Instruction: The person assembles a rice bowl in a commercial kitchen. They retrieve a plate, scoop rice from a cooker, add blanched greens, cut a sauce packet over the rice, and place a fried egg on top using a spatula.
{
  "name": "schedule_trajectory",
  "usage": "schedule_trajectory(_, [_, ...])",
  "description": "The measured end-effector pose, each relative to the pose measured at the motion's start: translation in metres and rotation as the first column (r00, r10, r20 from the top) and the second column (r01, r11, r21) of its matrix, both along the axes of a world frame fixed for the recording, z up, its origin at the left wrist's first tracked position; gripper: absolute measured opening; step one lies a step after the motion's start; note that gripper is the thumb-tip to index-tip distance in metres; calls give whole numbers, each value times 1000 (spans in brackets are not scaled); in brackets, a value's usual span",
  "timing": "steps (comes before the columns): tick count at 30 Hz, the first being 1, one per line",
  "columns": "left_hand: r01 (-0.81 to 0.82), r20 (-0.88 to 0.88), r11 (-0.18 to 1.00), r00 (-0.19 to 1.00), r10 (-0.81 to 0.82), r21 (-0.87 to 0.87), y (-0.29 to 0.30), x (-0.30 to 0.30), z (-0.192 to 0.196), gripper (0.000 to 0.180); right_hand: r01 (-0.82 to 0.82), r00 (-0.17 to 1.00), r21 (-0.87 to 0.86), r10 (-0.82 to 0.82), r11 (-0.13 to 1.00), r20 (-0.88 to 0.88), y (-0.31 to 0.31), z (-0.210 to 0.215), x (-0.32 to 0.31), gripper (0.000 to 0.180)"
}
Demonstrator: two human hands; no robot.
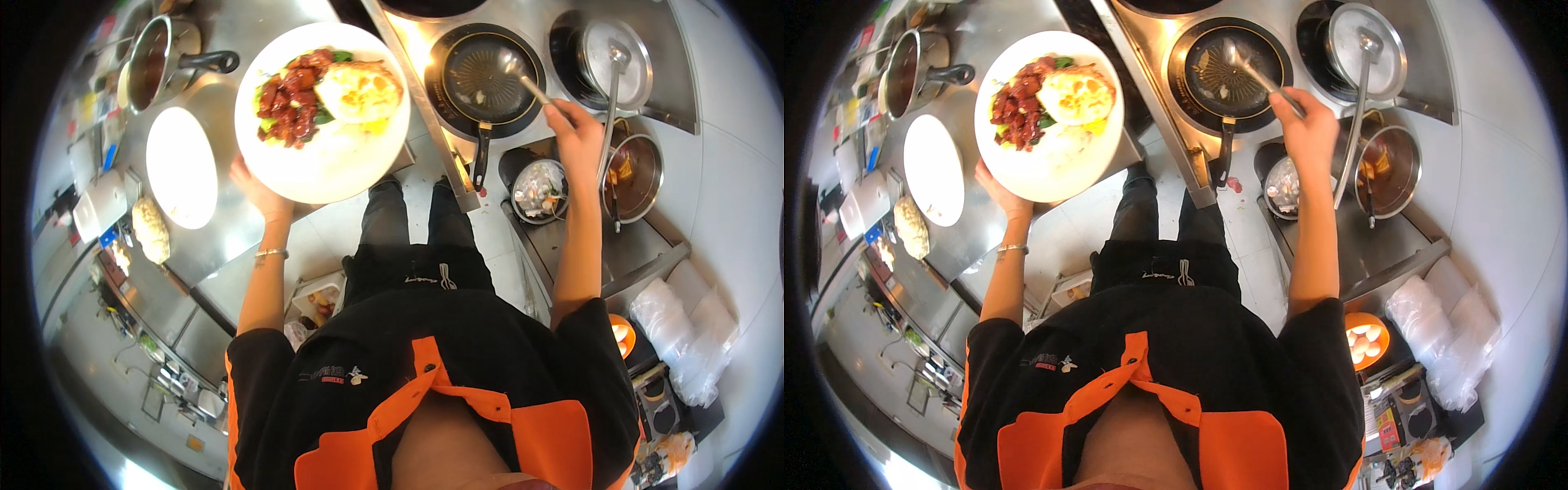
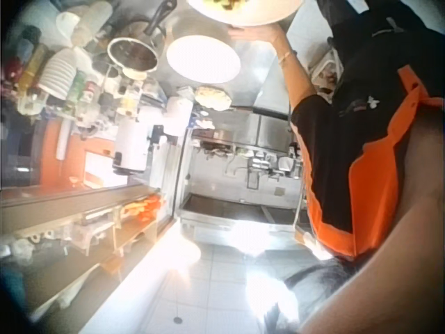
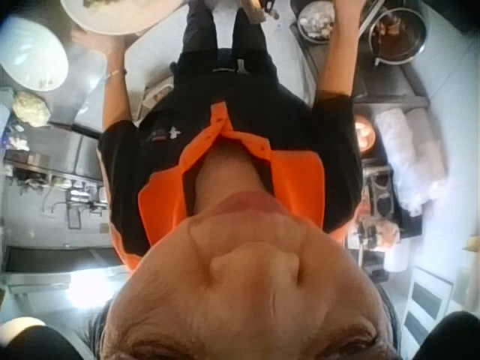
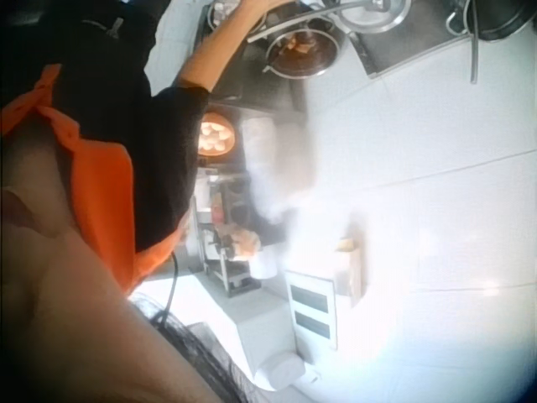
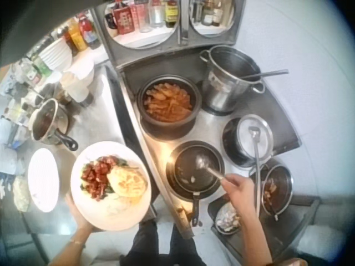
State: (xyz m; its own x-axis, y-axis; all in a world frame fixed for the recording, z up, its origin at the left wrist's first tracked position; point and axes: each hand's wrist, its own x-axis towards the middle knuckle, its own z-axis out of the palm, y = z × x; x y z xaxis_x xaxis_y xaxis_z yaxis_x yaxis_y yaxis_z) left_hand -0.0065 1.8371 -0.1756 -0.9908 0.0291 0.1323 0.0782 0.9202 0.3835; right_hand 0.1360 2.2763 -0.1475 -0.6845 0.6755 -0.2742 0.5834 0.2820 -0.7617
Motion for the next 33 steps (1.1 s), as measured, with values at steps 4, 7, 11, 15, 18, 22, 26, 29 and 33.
schedule_trajectory(4, [-58, 18, 989, 998, 56, 136, 2, 1, -1, 51, -153, 877, 89, 94, 984, 470, 25, -114, 20, 39])
schedule_trajectory(7, [-60, 2, 981, 998, 60, 184, 3, 2, -3, 53, -156, 859, 193, 37, 969, 510, 9, -166, 30, 41])
schedule_trajectory(11, [-31, -20, 984, 999, 35, 175, 4, 1, -4, 51, -192, 911, 323, 46, 927, 409, -27, -194, 30, 35])
schedule_trajectory(15, [0, -38, 994, 999, 4, 110, 2, 2, -5, 51, -241, 912, 375, 77, 895, 403, -41, -195, 29, 27])
schedule_trajectory(18, [-43, -11, 988, 999, 45, 148, 0, 2, -6, 50, -296, 919, 416, 137, 860, 371, -39, -194, 30, 23])
schedule_trajectory(22, [-45, -14, 989, 999, 47, 141, 0, 1, -6, 49, -314, 932, 469, 173, 825, 319, -32, -204, 33, 20])
schedule_trajectory(26, [-45, -16, 994, 999, 47, 102, 1, 2, -4, 49, 52, 972, 205, -97, 977, 216, -24, -211, 40, 18])
schedule_trajectory(29, [-31, -40, 996, 999, 35, 88, 0, 2, -7, 51, 408, 912, -308, -368, 859, 180, -15, -186, 46, 18])
schedule_trajectory(33, [-152, 38, 939, 988, 147, 309, 0, -1, -10, 49, 350, 910, -634, -411, 690, 55, -20, -82, 51, 19])
